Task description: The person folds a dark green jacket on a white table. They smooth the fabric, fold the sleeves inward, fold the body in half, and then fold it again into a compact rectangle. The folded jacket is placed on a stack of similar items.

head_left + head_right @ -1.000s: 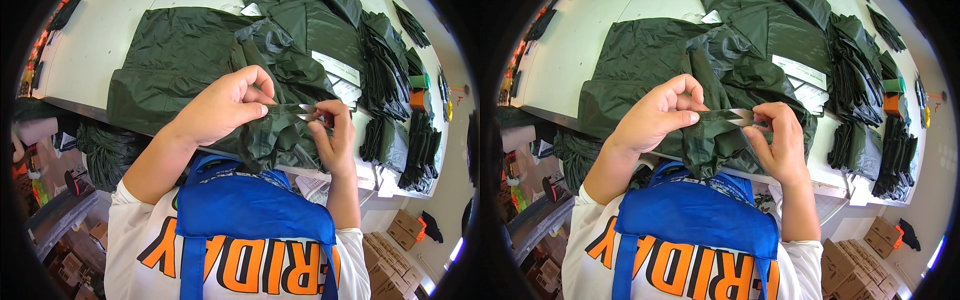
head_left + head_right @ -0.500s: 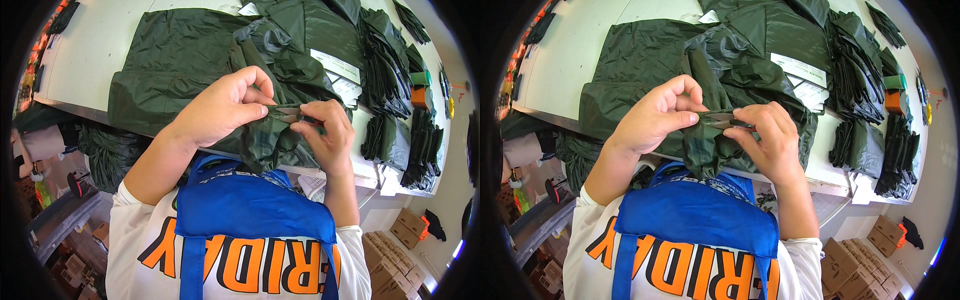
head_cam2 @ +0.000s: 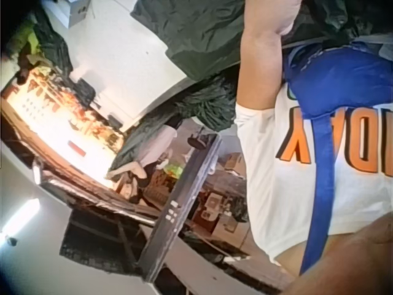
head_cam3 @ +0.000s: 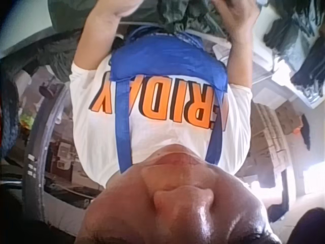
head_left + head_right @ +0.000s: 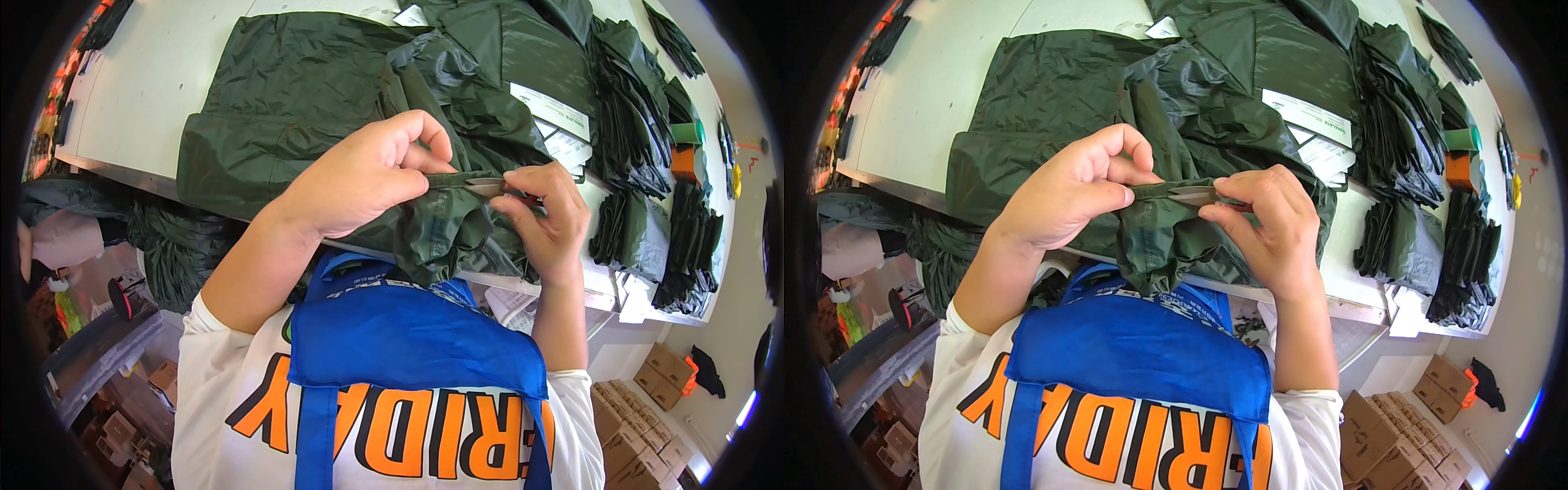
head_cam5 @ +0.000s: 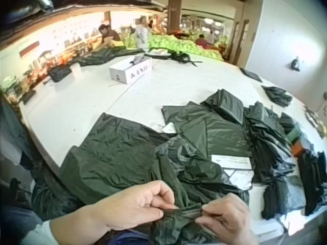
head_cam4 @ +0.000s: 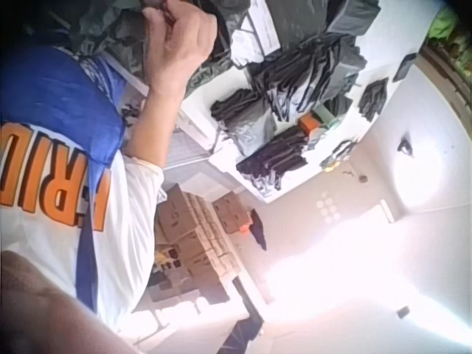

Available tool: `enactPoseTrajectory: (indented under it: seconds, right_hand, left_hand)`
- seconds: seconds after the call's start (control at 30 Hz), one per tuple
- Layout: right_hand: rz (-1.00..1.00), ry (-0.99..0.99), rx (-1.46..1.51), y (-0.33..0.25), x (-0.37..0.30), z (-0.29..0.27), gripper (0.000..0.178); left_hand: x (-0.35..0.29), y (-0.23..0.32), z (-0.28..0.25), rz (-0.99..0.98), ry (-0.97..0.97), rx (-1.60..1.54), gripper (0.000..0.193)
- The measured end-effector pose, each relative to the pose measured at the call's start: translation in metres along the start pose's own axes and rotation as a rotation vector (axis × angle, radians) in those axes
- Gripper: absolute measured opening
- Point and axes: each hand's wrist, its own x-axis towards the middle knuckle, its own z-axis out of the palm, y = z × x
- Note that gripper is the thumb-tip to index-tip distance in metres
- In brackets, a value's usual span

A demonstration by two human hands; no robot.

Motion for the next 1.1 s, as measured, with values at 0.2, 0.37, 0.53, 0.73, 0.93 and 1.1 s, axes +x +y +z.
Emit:
enactPoseTrajectory:
  seconds: [0.2, 0.37, 0.53, 0.73, 0.93, 1.1]
  right_hand:
    - [-0.099, -0.109, -0.097, -0.006, 0.010, -0.006, 0.027]
    - [-0.118, -0.127, -0.105, -0.009, 0.014, -0.006, 0.027]
    - [-0.198, -0.154, -0.137, -0.008, 0.015, -0.003, 0.026]
    - [0.291, 0.027, 0.367, -0.009, -0.008, 0.013, 0.028]
    - [0.279, 0.088, 0.203, 0.005, -0.011, 0.025, 0.012]
    - [0.749, 0.593, -0.223, 0.212, -0.089, -0.060, 0.019]
  left_hand:
    - [0.000, 0.006, 0.004, -0.028, 0.006, 0.123, 0.026]
    - [0.001, 0.006, 0.005, -0.037, 0.016, 0.143, 0.026]
    - [0.003, 0.004, 0.008, -0.031, 0.027, 0.197, 0.027]
    - [0.007, 0.003, 0.005, -0.031, 0.014, 0.123, 0.027]
    - [0.013, -0.003, 0.003, -0.013, 0.067, 0.115, 0.026]
    - [0.010, -0.005, -0.004, 0.056, 0.084, 0.278, 0.029]
